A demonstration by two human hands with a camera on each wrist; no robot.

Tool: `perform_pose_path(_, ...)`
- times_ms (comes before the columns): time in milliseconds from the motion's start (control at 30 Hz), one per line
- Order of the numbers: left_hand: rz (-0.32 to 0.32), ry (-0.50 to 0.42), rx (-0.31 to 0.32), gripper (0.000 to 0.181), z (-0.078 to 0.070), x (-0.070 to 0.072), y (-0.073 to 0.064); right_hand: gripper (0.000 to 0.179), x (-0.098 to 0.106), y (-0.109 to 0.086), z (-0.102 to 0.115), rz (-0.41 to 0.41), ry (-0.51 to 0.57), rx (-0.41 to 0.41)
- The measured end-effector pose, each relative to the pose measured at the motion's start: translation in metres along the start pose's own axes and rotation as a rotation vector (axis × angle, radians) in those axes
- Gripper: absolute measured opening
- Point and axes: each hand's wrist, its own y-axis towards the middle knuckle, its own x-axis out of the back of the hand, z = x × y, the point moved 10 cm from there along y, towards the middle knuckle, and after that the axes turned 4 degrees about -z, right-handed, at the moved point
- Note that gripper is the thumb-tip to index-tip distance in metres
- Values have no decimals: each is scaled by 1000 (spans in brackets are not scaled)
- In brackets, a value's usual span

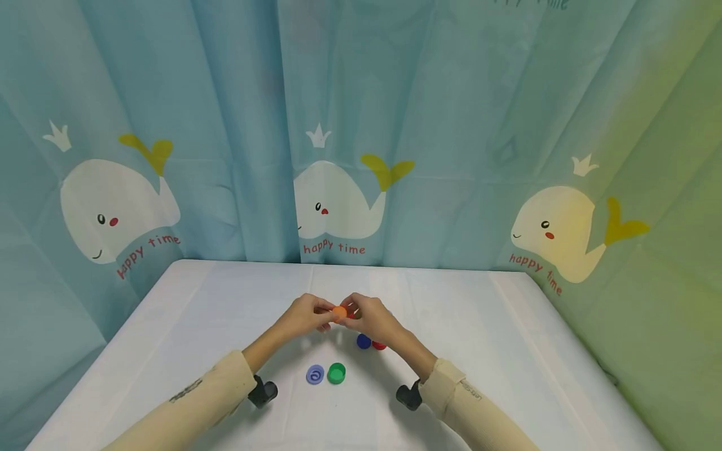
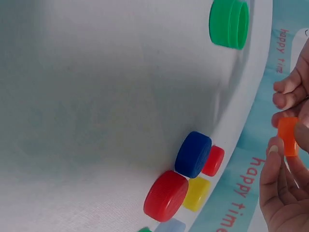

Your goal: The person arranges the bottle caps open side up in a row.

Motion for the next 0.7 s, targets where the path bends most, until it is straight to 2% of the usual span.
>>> perform_pose_path(167,-6,45,-43,24,-6,-4,-7,40,4,-8,-4,-23,100,-51)
perform_pose_path(367,-19,36,-59,24,-12,-6,-12,32,1,-17,-17,39,317,-214)
perform_pose_path(567,-11,28,-97,27,-21,-7,-18,32,-3,-27,-24,90,516,-293)
perform_pose_path(700,2,7,-111,25,-26,-9,-21,34,-5,-36,-27,119,685,-348)
